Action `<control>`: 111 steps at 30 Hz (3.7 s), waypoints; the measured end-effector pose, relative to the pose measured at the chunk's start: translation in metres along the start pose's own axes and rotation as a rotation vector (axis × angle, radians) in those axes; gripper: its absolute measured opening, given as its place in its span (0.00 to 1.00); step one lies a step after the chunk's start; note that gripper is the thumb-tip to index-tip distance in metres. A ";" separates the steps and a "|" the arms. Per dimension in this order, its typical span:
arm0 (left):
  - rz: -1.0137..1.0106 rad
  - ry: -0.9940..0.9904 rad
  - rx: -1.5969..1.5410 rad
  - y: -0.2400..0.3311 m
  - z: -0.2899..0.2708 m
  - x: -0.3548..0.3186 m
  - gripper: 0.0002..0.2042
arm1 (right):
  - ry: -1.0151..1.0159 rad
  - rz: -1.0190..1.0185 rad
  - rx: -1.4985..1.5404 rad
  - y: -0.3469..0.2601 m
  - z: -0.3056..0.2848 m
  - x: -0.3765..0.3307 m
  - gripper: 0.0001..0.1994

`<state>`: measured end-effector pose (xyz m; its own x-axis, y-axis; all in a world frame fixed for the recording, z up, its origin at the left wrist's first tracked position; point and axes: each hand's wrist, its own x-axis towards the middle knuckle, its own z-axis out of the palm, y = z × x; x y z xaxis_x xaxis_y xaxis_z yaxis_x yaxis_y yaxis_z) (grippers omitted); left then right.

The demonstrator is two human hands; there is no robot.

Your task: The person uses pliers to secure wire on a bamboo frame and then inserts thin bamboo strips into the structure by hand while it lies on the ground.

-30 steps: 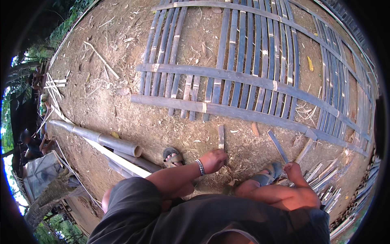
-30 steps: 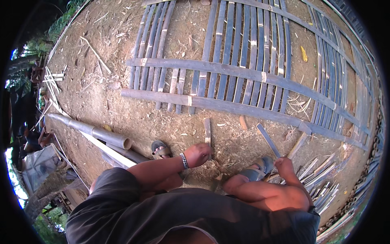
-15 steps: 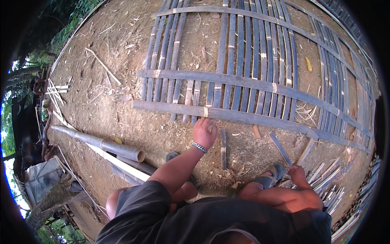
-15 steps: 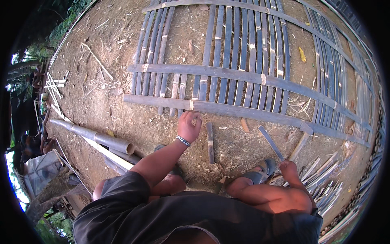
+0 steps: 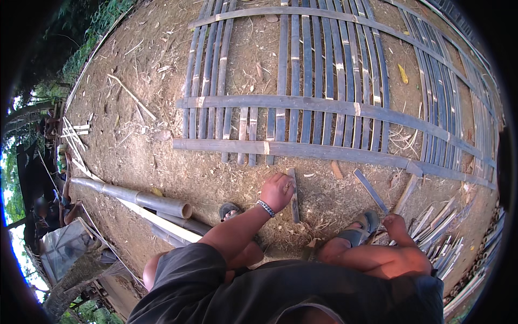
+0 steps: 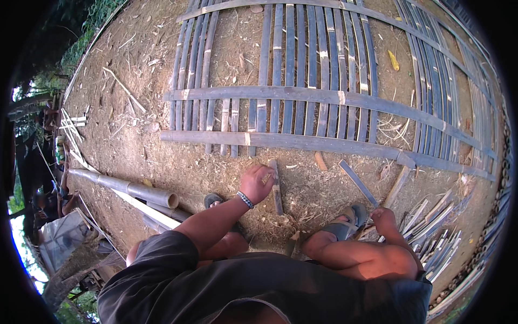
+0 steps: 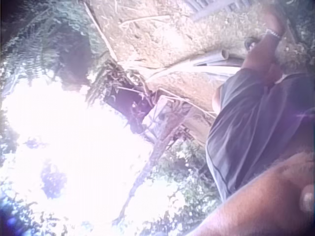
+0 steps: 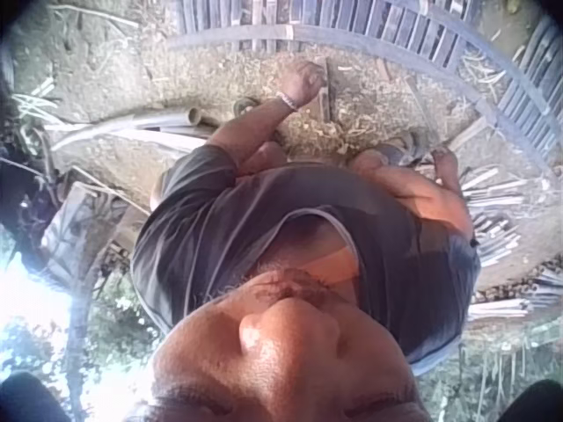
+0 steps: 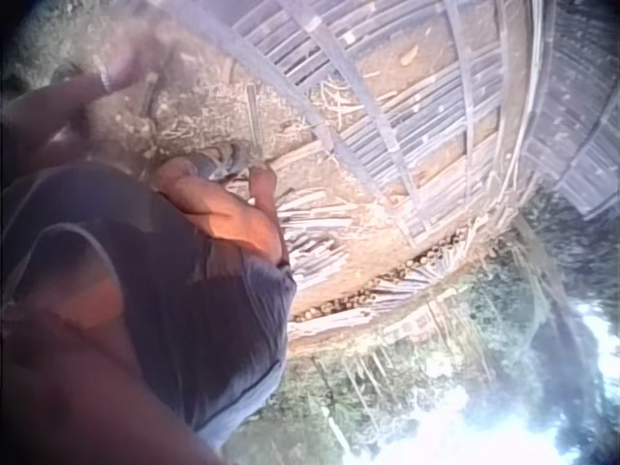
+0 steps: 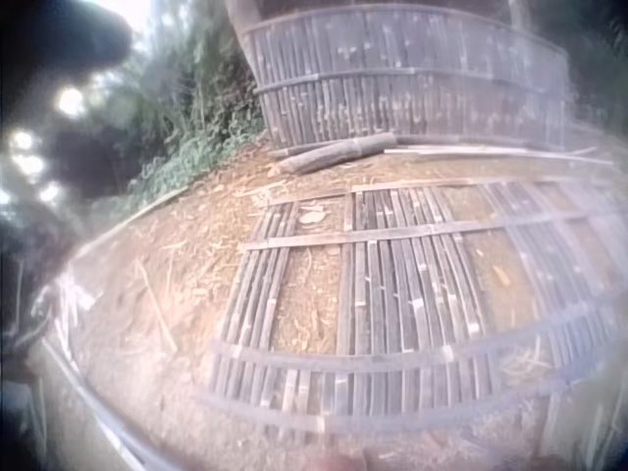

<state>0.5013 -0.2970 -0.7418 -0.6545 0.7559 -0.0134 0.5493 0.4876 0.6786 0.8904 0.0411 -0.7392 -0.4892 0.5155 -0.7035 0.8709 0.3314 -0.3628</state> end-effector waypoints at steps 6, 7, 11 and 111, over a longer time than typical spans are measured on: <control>0.047 -0.066 -0.011 -0.001 0.006 -0.009 0.04 | -0.011 -0.007 0.016 0.007 0.002 0.004 0.09; 0.038 -0.071 -0.018 0.000 0.006 -0.008 0.05 | -0.019 -0.003 0.014 0.007 0.002 0.004 0.09; 0.008 -0.031 -0.034 -0.002 0.001 0.003 0.05 | -0.005 -0.028 0.031 0.004 0.001 0.002 0.09; -0.326 0.041 0.423 -0.027 -0.007 0.035 0.38 | -0.100 -0.003 0.023 0.014 0.005 0.006 0.13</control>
<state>0.4598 -0.2870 -0.7557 -0.8416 0.5218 -0.1394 0.4696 0.8345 0.2883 0.9000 0.0446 -0.7519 -0.4861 0.4326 -0.7593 0.8707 0.3145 -0.3782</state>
